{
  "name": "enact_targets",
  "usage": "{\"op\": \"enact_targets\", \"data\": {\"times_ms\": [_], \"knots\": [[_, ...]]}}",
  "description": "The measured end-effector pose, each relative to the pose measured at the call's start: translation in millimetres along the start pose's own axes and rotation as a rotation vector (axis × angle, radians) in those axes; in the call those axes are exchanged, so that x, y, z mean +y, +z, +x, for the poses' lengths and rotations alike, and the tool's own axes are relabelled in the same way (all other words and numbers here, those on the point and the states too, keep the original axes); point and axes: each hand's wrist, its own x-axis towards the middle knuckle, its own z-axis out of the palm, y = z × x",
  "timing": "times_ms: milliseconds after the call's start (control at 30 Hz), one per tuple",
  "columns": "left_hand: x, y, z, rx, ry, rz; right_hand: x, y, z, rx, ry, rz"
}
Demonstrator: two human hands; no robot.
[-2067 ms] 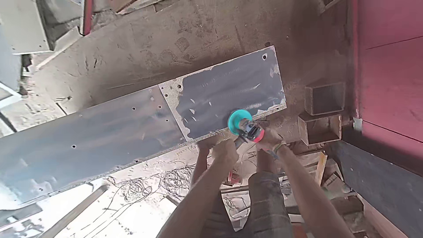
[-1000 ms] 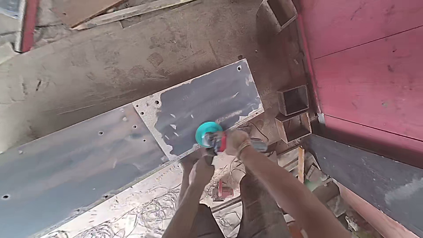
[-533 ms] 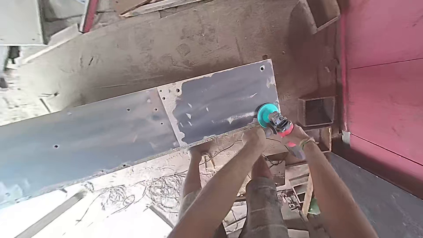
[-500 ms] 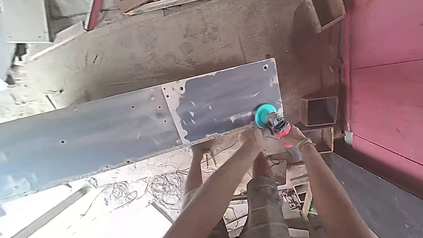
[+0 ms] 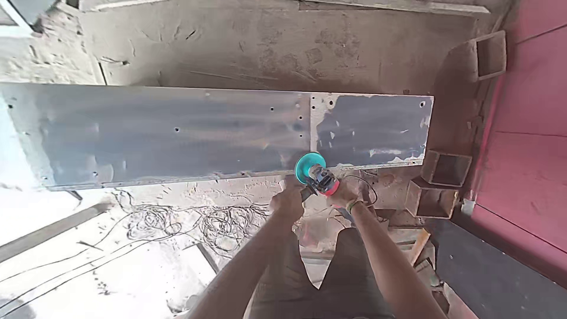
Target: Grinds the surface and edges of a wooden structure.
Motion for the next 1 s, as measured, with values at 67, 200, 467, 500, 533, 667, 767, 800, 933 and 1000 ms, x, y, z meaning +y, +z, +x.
{"op": "enact_targets", "data": {"times_ms": [67,200,467,500,533,667,767,800,933,1000], "knots": [[-63.3,-2.8,-1.3,0.001,-0.026,-0.033,-57.2,20.9,-2.9,0.010,-0.066,-0.048],[-208.0,7.2,-0.5,0.036,-0.072,-0.095,-184.3,68.6,-25.0,0.009,-0.262,-0.091],[-449.1,47.9,-33.2,0.387,-0.379,-0.427,-430.5,121.5,-72.2,-0.036,-0.595,-0.289],[-452.5,47.4,-56.2,0.437,-0.411,-0.470,-438.3,117.4,-89.3,-0.026,-0.635,-0.298],[-450.4,48.3,-83.6,0.471,-0.432,-0.498,-437.5,114.7,-109.9,-0.025,-0.659,-0.292],[-406.6,37.4,-186.0,0.638,-0.301,-0.545,-386.2,86.5,-180.7,0.143,-0.687,-0.206],[-367.7,50.9,-222.6,1.096,0.113,-0.623,-311.6,72.6,-197.4,0.340,-0.815,0.139],[-349.7,54.2,-225.0,1.264,0.278,-0.701,-284.9,64.9,-199.7,0.319,-0.849,0.290],[-234.0,71.3,-216.0,1.459,0.870,-1.486,-183.3,28.7,-218.8,0.202,-0.898,0.724],[-167.9,88.0,-213.7,1.294,0.827,-1.731,-146.9,13.7,-235.7,0.238,-0.872,0.784]]}}
